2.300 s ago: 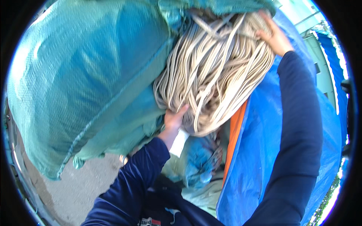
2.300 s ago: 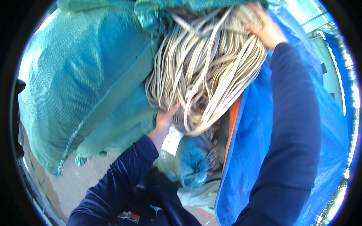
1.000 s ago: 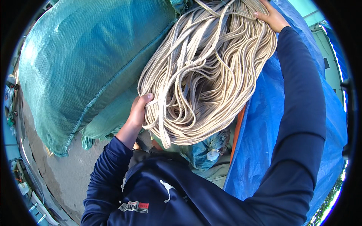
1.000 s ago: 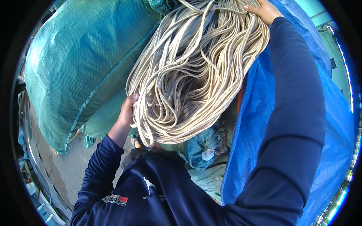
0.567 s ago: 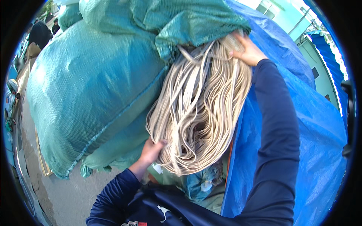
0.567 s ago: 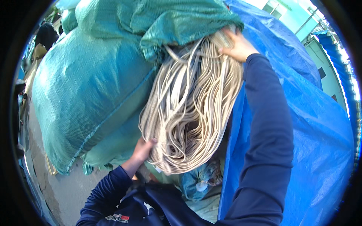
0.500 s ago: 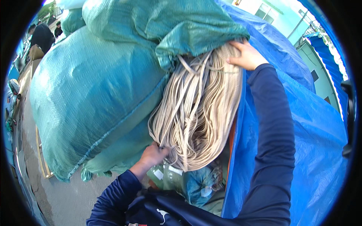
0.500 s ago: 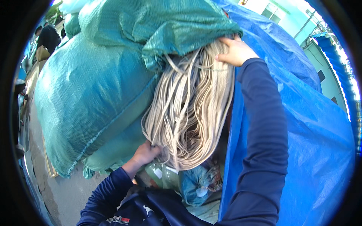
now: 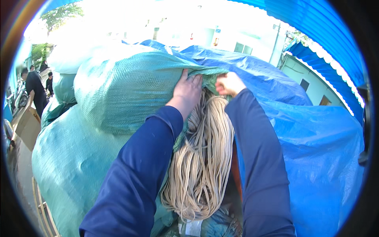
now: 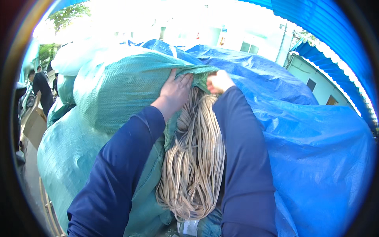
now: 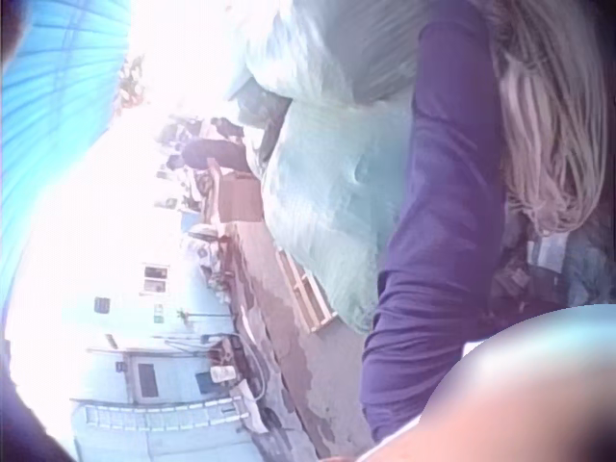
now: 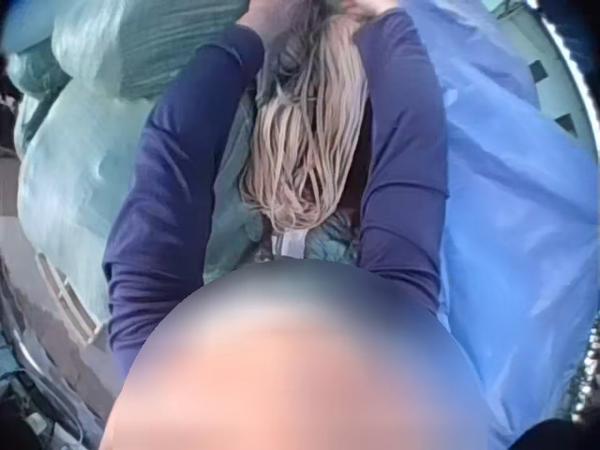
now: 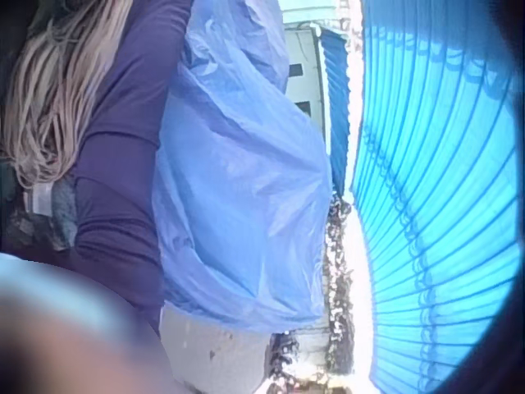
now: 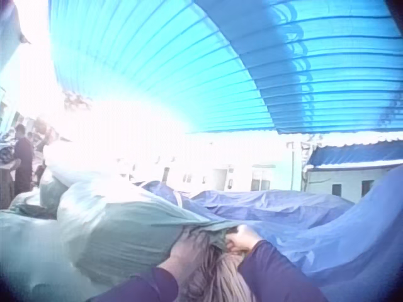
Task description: The person gathers a coiled rope and places it on top of a large green sack. They then fold the sack's opening over the rope and tie the sack closed using a string, securing the contents.
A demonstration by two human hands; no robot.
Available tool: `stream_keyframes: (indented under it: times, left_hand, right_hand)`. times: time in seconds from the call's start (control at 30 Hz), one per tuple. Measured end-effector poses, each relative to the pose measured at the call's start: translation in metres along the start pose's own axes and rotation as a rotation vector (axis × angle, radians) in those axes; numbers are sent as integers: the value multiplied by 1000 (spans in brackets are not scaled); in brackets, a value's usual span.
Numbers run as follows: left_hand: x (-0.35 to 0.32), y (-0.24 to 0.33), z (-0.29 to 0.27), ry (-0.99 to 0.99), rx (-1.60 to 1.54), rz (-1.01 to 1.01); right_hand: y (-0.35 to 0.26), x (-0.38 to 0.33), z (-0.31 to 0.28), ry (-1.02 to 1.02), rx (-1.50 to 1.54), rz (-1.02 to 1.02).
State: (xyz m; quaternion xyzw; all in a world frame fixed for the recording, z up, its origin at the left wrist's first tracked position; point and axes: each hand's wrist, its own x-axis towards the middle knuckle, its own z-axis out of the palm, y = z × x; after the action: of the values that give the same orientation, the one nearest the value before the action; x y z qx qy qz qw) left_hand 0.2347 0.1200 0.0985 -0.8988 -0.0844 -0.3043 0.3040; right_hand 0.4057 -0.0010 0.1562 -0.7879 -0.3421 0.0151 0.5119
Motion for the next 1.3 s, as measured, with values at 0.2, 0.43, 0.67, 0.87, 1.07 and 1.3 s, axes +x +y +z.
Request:
stream_keyframes:
  times: [0.2,0.43,0.67,0.87,1.07,1.3]
  left_hand:
    - [40,-22,49,20,-53,91]
    - [43,-39,58,147,-279,293]
    - [28,-42,43,-4,-319,365]
    - [28,-31,50,52,-277,294]
    - [23,-33,41,523,-273,216]
    - [4,-57,-31,675,-959,292]
  right_hand:
    - [15,-16,20,-192,-685,-360]
    - [6,-18,99,124,-1529,-114]
    - [18,-3,102,-98,-1578,188]
    - [21,5,101,137,-1568,267]
    - [26,-10,104,141,-1596,277]
    - [13,-3,109,150,-1590,232]
